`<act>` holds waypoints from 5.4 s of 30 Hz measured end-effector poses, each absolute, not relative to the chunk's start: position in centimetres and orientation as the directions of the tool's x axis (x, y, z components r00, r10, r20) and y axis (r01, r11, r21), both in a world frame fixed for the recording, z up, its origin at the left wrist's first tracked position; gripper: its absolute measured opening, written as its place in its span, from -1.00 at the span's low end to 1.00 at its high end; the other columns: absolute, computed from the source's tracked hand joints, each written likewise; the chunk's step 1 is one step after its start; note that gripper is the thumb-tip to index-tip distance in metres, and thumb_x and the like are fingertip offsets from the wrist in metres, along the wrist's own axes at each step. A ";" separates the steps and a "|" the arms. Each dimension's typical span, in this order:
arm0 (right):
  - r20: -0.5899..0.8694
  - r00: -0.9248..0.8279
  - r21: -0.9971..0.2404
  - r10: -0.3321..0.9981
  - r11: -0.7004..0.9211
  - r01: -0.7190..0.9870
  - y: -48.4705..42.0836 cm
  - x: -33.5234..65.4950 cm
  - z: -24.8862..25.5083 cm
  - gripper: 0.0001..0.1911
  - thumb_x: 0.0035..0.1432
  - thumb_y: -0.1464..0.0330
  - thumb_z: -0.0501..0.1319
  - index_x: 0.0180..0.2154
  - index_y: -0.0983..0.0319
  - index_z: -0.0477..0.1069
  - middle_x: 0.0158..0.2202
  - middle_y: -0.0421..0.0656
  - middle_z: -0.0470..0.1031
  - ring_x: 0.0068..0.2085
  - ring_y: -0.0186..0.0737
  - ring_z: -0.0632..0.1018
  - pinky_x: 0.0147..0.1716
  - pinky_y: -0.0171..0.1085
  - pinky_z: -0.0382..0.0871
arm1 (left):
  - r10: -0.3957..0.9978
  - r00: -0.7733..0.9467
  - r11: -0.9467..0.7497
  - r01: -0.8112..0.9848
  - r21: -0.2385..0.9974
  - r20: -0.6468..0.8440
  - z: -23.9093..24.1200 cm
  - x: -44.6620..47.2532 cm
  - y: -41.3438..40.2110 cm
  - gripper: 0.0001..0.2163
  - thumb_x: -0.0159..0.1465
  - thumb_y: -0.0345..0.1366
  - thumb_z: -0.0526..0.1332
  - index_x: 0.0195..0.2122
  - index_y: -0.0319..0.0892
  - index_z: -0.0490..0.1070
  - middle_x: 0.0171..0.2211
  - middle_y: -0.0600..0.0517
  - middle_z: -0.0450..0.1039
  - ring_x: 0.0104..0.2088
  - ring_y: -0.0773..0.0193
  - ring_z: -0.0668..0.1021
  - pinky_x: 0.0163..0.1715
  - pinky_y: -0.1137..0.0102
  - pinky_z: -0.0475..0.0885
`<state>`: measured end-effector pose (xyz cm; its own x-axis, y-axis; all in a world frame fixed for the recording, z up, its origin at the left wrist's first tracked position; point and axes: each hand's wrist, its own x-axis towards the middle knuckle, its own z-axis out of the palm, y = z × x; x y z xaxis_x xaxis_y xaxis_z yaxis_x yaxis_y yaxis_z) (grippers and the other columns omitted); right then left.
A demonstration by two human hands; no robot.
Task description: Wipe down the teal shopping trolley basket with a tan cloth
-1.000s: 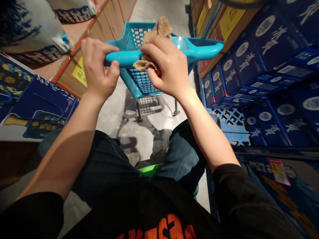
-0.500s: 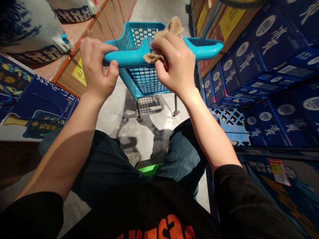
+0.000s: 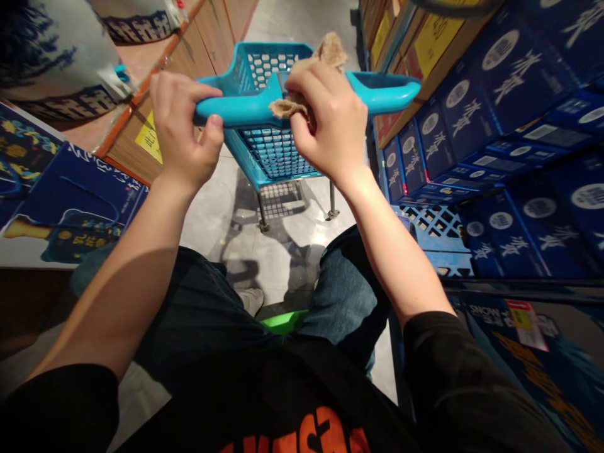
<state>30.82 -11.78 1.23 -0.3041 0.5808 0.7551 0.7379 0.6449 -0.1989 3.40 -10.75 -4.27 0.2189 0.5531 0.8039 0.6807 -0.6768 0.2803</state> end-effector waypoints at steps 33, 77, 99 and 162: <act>0.740 -0.315 -0.220 0.594 0.657 0.721 -11.7 30.5 1.2 -0.67 0.09 0.40 0.21 -0.10 -0.03 0.45 0.05 -0.12 0.64 0.12 0.13 0.55 0.06 0.02 0.46 | 0.567 0.173 -0.664 0.675 0.323 0.805 -4.1 4.2 -11.0 -0.52 0.49 0.32 -0.05 0.06 0.17 0.47 0.00 -0.11 0.52 0.12 -0.18 0.47 0.29 -0.23 0.31; 0.849 -0.117 -0.272 0.515 0.617 0.738 -9.2 31.6 0.9 -0.85 0.15 0.41 0.12 -0.26 0.04 0.35 -0.17 0.00 0.60 -0.05 0.08 0.54 0.02 -0.01 0.37 | 0.580 0.206 -0.676 0.662 0.324 0.788 -4.0 4.1 -10.9 -0.55 0.49 0.28 -0.01 0.08 0.16 0.47 0.03 -0.14 0.51 0.14 -0.21 0.47 0.29 -0.27 0.25; 0.645 -0.417 -0.165 0.640 0.650 0.742 -12.7 29.7 2.1 -0.71 0.28 0.30 0.23 0.04 -0.04 0.42 0.19 -0.10 0.57 0.25 0.16 0.50 0.24 0.05 0.41 | 0.498 0.241 -0.661 0.727 0.184 0.833 -5.1 3.6 -9.7 -0.40 0.56 0.29 -0.17 0.16 -0.05 0.42 0.02 -0.09 0.48 0.07 0.00 0.37 0.24 0.01 0.18; 0.739 -0.176 -0.268 0.650 0.524 0.808 -11.8 30.9 2.7 -0.72 0.36 0.35 0.06 -0.04 0.00 0.50 -0.07 -0.05 0.66 0.06 0.16 0.63 0.13 0.13 0.57 | 0.613 0.221 -0.621 0.728 0.291 0.758 -2.6 4.5 -13.1 -0.56 0.51 0.12 -0.01 0.26 0.15 0.45 0.10 -0.15 0.56 0.18 -0.25 0.54 0.22 -0.20 0.36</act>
